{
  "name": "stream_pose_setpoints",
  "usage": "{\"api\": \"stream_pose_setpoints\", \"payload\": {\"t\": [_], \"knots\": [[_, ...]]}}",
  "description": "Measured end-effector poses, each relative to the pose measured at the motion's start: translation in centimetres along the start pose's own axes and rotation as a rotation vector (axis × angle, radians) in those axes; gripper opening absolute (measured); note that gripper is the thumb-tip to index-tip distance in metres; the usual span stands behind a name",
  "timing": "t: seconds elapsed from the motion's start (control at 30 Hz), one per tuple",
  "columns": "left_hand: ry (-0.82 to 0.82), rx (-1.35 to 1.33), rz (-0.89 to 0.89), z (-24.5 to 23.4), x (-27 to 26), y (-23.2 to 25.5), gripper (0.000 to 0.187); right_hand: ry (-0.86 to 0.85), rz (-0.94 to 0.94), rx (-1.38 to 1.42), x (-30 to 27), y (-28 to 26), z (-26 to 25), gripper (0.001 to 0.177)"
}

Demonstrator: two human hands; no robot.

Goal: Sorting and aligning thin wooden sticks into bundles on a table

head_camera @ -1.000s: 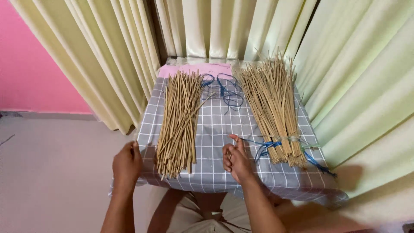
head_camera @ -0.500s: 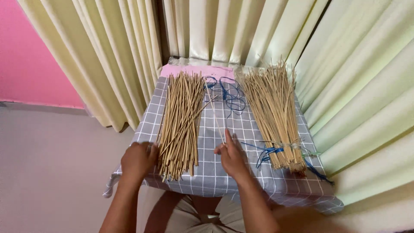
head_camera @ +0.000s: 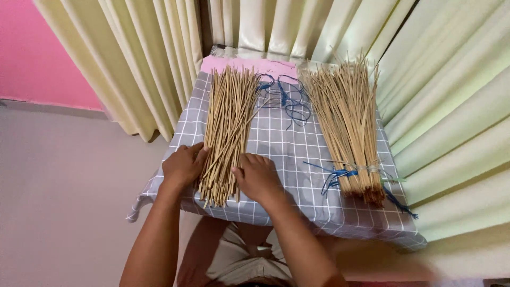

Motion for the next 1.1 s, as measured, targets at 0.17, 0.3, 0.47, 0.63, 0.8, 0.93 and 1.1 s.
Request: {"api": "stream_pose_setpoints", "payload": {"t": [0.17,0.3,0.47,0.63,0.8,0.93,1.1], "knots": [[-0.020,0.027,0.007,0.5,0.3,0.0,0.064,0.136,-0.071,-0.115,0.1,-1.0,-1.0,0.054],[-0.037,0.049,-0.028,0.6,0.1,0.0,0.068,0.141,0.007,-0.077,-2.8,0.4,-2.9,0.055],[0.042,0.084,-0.044,1.8,2.0,-1.9,0.065,0.410,0.201,-0.011,-9.4,4.0,-10.3,0.045],[0.082,0.031,-0.036,2.1,2.7,-2.3,0.075,0.696,0.213,-0.487,-17.9,11.7,-15.8,0.038],[0.083,-0.059,-0.016,1.7,2.8,-2.4,0.072,0.156,0.586,-0.506,-20.5,20.9,-10.0,0.058],[0.087,-0.014,-0.021,1.7,2.1,-2.0,0.070,0.604,0.276,-0.808,-20.5,14.2,-13.0,0.051],[0.119,0.010,-0.045,1.0,1.1,-1.5,0.065,0.721,0.225,-0.884,-22.0,12.3,-14.1,0.032]]}}
Point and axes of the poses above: each hand's wrist, its own x-axis towards the middle knuckle, its own z-axis out of the palm, y = z × x, the point moved 10 cm from there along x, towards the middle knuckle, and after that the axes turned 14 degrees about -z, right-handed, at the moved point
